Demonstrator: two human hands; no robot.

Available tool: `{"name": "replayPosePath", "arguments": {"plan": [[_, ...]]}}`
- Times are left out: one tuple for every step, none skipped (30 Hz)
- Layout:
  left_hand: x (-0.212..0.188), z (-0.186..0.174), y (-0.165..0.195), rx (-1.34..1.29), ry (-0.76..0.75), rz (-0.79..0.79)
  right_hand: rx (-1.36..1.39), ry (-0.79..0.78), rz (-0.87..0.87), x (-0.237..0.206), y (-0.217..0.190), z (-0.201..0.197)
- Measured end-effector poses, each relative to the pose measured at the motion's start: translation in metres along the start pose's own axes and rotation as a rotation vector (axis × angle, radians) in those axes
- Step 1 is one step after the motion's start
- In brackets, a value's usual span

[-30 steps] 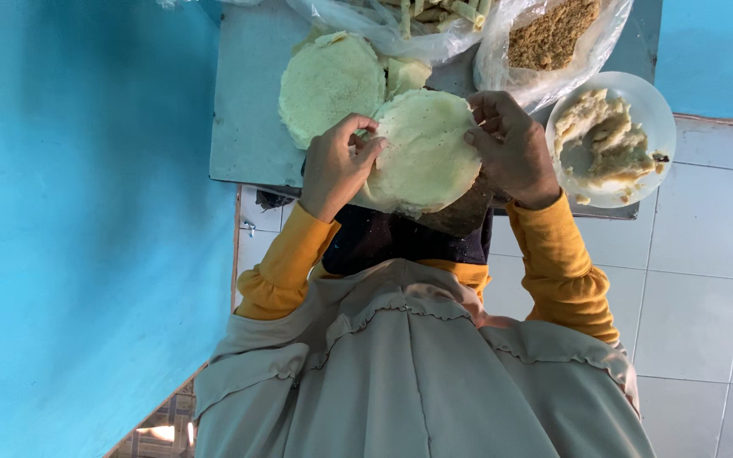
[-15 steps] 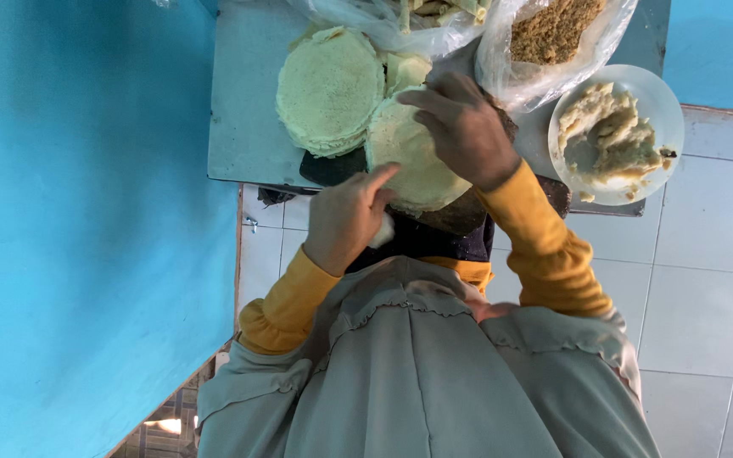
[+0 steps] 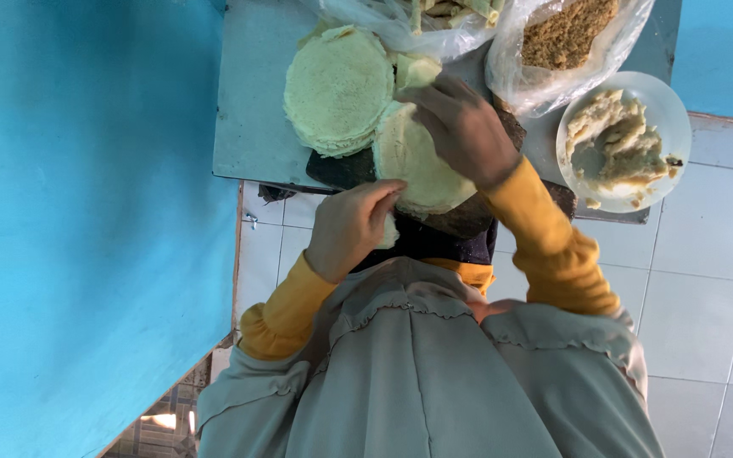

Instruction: The person sits at a table and peels thin outer skin layers off round pale cake discs by hand, one disc at a time. They pull the translucent layer away, set the peeled layer aside, and stack the peeled discs with a pile of already peeled cakes nearby.

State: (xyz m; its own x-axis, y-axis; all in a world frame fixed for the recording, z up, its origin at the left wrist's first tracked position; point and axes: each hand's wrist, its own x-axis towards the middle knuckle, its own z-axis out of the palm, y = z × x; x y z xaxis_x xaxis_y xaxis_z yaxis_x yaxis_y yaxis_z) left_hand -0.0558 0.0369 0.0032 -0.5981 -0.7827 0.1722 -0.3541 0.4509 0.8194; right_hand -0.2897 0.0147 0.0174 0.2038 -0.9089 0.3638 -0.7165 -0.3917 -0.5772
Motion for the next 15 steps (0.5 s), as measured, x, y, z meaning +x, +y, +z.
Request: {"name": "replayPosePath", "arguments": {"plan": [[-0.001,-0.002,0.002,-0.119,-0.004,0.001,0.045,-0.016,0.034,-0.010,-0.008,-0.006],[-0.004,-0.004,0.005,-0.268,0.020,-0.050,0.208,-0.044,0.029,-0.019,-0.017,-0.007],[-0.006,-0.004,0.008,-0.417,0.043,-0.100,0.372,-0.072,0.026,-0.030,-0.026,-0.006],[-0.007,-0.005,0.011,-0.566,0.068,-0.151,0.579,-0.180,0.016,-0.044,-0.035,-0.006],[-0.007,-0.006,0.013,-0.648,0.072,-0.143,0.786,-0.287,0.007,-0.058,-0.042,-0.005],[-0.006,-0.007,0.015,-0.730,0.073,-0.134,0.828,-0.285,0.149,-0.069,-0.047,0.002],[-0.004,-0.006,0.016,-0.811,0.073,-0.121,0.866,-0.282,0.290,-0.080,-0.049,0.008],[-0.002,-0.008,0.015,-0.803,0.028,-0.097,0.901,-0.279,0.430,-0.088,-0.044,0.009],[0.001,-0.011,0.013,-0.796,-0.015,-0.074,0.950,-0.183,0.432,-0.095,-0.037,0.007],[0.003,-0.012,0.010,-0.788,-0.056,-0.050,0.995,-0.087,0.431,-0.102,-0.027,0.002],[0.006,-0.011,0.007,-0.859,-0.135,-0.091,1.037,0.013,0.426,-0.107,-0.016,-0.003],[0.009,-0.010,0.004,-0.928,-0.219,-0.131,1.039,0.066,0.440,-0.111,-0.007,-0.007],[0.010,-0.008,0.002,-0.996,-0.303,-0.176,1.045,0.118,0.456,-0.115,0.001,-0.013],[0.008,-0.005,0.001,-1.030,-0.313,-0.203,1.051,0.165,0.471,-0.116,0.007,-0.016],[0.005,-0.002,0.001,-1.065,-0.323,-0.231,1.049,0.188,0.485,-0.117,0.012,-0.018]]}}
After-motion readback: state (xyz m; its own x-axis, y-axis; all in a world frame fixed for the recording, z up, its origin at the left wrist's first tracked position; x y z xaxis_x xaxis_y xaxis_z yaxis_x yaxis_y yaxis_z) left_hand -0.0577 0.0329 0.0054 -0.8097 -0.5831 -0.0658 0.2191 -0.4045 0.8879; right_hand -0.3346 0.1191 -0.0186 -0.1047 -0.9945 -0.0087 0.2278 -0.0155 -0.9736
